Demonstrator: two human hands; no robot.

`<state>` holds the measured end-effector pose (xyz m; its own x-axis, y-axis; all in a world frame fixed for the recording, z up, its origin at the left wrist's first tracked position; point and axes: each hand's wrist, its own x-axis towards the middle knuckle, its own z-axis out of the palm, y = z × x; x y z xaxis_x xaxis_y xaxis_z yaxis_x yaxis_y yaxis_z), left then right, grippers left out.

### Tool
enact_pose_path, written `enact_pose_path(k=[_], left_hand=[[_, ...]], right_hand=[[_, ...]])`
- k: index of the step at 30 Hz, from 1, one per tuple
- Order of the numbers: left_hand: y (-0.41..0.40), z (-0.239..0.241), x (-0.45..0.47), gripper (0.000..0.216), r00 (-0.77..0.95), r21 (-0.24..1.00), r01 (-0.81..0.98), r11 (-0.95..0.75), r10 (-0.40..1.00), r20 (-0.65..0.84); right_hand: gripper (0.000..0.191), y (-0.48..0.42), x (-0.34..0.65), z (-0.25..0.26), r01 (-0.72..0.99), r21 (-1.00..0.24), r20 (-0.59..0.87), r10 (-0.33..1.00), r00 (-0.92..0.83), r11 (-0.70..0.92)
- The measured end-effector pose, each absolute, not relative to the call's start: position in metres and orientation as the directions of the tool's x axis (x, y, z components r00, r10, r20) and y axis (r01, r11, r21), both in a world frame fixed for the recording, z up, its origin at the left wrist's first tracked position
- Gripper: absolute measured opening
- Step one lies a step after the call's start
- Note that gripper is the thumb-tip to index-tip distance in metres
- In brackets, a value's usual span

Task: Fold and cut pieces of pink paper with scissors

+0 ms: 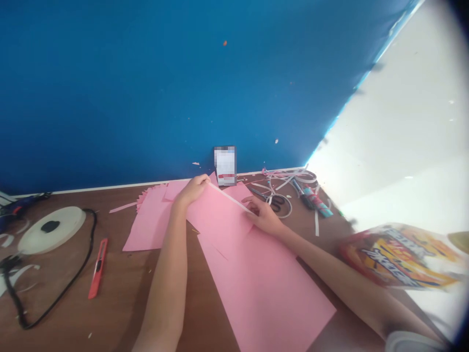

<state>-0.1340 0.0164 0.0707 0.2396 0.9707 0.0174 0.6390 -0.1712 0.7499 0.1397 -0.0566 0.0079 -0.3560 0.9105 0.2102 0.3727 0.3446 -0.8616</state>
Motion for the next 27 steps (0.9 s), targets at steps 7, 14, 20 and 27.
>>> enact_pose_path(k=[7,14,20,27], left_hand=[[0.013,0.066,-0.14,0.022,0.354,0.785,0.617,-0.055,0.91,-0.214],[0.015,0.053,-0.14,0.03,0.643,0.844,0.536,-0.012,0.653,-0.399],[0.012,0.064,-0.112,0.038,0.683,0.892,0.452,-0.003,0.645,-0.344],[-0.006,0.061,-0.052,0.037,0.747,0.911,0.407,0.065,0.55,-0.373]], right_hand=[[0.03,-0.046,0.144,0.008,0.249,-0.928,0.311,0.945,0.106,0.277],[0.035,-0.03,0.167,0.03,0.225,-0.971,0.103,0.992,0.076,0.084],[0.038,-0.035,0.164,0.041,0.213,-0.977,-0.062,0.972,-0.225,-0.013],[0.034,-0.031,0.163,0.035,0.284,-0.952,-0.017,0.908,-0.418,0.112]])
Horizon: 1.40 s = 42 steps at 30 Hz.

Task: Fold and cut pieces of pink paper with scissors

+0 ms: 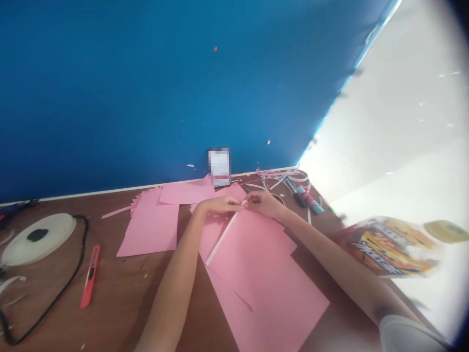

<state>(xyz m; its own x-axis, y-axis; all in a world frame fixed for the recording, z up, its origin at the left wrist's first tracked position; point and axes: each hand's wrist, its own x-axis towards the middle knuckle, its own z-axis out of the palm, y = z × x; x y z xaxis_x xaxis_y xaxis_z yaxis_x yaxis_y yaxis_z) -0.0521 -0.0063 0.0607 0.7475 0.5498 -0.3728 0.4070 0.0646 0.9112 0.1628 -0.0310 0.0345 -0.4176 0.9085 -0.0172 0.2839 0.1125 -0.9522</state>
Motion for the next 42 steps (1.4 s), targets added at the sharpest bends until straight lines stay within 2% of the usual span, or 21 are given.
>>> enact_pose_path(k=[3,6,10,14,17,20,26,34,38,42], left_hand=[[-0.007,0.051,-0.046,0.034,0.758,0.925,0.362,0.113,0.541,-0.363],[-0.005,0.044,-0.05,0.033,0.748,0.949,0.28,0.149,0.585,-0.312],[-0.001,0.038,-0.054,0.033,0.645,0.971,0.155,0.181,0.726,-0.238],[-0.001,0.034,-0.054,0.045,0.595,0.977,0.065,0.202,0.778,-0.2],[-0.002,0.034,-0.049,0.055,0.59,0.982,0.045,0.185,0.788,-0.175],[-0.003,0.033,-0.041,0.059,0.585,0.985,0.028,0.169,0.796,-0.153],[0.004,0.022,-0.029,0.081,0.468,0.977,0.029,0.211,0.861,-0.199],[0.009,0.018,-0.031,0.073,0.403,0.989,0.097,0.114,0.904,-0.144],[0.008,0.02,-0.034,0.067,0.431,0.984,0.161,0.071,0.892,-0.135],[0.007,0.018,-0.031,0.073,0.383,0.981,0.172,0.092,0.911,-0.152]], right_hand=[[0.038,-0.03,0.163,0.033,0.377,-0.902,0.03,0.902,-0.431,0.21],[0.044,-0.03,0.163,0.034,0.517,-0.8,0.148,0.936,-0.319,0.303],[0.029,-0.034,0.161,0.041,0.675,-0.596,0.433,0.882,-0.185,0.435],[0.02,-0.046,0.156,0.054,0.794,-0.412,0.555,0.814,-0.17,0.447],[0.019,-0.055,0.148,0.058,0.808,-0.343,0.558,0.795,-0.235,0.48],[0.016,-0.06,0.141,0.053,0.797,-0.294,0.487,0.8,-0.351,0.528],[0.022,-0.063,0.135,0.04,0.887,-0.119,0.334,0.859,-0.387,0.446],[0.032,-0.071,0.135,0.043,0.891,0.059,0.277,0.85,-0.448,0.45],[0.033,-0.073,0.134,0.043,0.888,0.091,0.263,0.849,-0.457,0.45],[0.029,-0.075,0.131,0.04,0.907,0.101,0.255,0.871,-0.42,0.408]])
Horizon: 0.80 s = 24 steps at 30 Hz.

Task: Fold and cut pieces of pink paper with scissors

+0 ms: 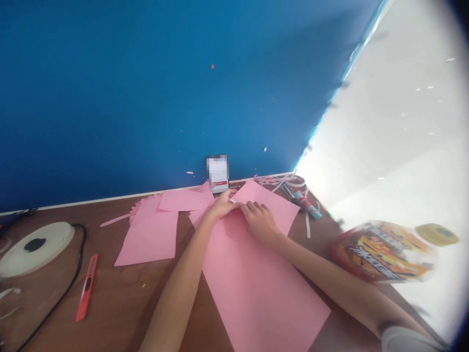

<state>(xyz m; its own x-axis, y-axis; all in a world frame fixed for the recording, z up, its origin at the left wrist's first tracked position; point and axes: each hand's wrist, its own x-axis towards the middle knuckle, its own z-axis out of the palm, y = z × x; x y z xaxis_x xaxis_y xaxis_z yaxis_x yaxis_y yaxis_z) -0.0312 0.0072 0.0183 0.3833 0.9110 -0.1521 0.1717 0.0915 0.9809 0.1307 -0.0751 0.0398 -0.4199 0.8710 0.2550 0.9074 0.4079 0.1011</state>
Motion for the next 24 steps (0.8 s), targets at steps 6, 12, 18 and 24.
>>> enact_pose_path(k=[6,12,18,24], left_hand=[[0.006,0.019,-0.023,0.067,0.293,0.97,0.194,0.145,0.935,-0.198],[0.01,0.017,-0.028,0.042,0.424,0.979,0.175,0.103,0.89,-0.17],[0.008,0.023,-0.035,0.037,0.46,0.958,0.258,0.124,0.856,-0.235],[0.0,0.031,-0.037,0.045,0.519,0.954,0.278,0.114,0.817,-0.249]], right_hand=[[0.027,-0.073,0.128,0.028,0.921,0.129,0.24,0.889,-0.39,0.369],[0.025,-0.074,0.128,0.032,0.924,0.159,0.202,0.905,-0.375,0.348],[0.022,-0.077,0.126,0.036,0.925,0.16,0.154,0.917,-0.369,0.345],[0.021,-0.081,0.124,0.041,0.926,0.16,0.144,0.92,-0.363,0.341]])
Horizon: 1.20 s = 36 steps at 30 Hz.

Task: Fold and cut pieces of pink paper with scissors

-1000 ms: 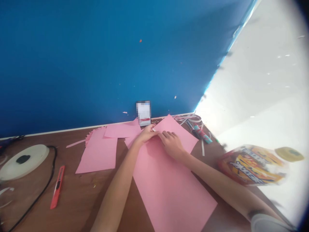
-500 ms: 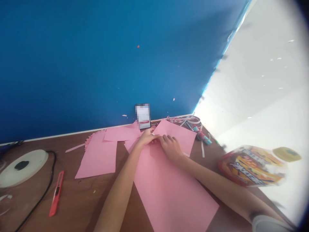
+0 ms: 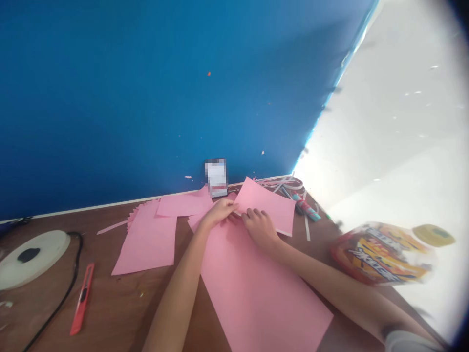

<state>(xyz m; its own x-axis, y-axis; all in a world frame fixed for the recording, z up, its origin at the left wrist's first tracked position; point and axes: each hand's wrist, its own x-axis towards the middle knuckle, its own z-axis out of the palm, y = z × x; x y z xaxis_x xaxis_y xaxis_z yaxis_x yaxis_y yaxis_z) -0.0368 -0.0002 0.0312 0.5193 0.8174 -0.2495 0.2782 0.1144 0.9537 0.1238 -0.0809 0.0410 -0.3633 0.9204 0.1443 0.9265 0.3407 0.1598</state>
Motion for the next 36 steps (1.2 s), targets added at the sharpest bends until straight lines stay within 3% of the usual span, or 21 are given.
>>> enact_pose_path(k=[8,14,17,20,32,36], left_hand=[[0.001,0.027,-0.044,0.043,0.538,0.957,0.275,0.093,0.81,-0.233],[0.002,0.034,-0.055,0.038,0.591,0.951,0.306,0.038,0.775,-0.222],[0.001,0.038,-0.057,0.037,0.628,0.96,0.269,0.081,0.741,-0.238],[0.0,0.038,-0.056,0.037,0.621,0.964,0.229,0.139,0.741,-0.255],[-0.004,0.046,-0.053,0.037,0.648,0.95,0.293,0.107,0.709,-0.279],[-0.006,0.047,-0.052,0.036,0.657,0.954,0.269,0.13,0.7,-0.281]], right_hand=[[0.025,-0.083,0.12,0.039,0.941,0.122,0.118,0.937,-0.329,0.315],[0.023,-0.085,0.123,0.042,0.945,0.01,0.068,0.942,-0.328,0.328],[0.014,-0.083,0.127,0.048,0.942,-0.071,0.018,0.945,-0.328,0.328],[0.02,-0.081,0.129,0.052,0.947,-0.117,-0.021,0.952,-0.305,0.301],[0.028,-0.083,0.137,0.062,0.939,-0.096,-0.103,0.935,-0.34,0.331],[0.023,-0.084,0.134,0.067,0.93,-0.236,-0.03,0.955,-0.296,0.281]])
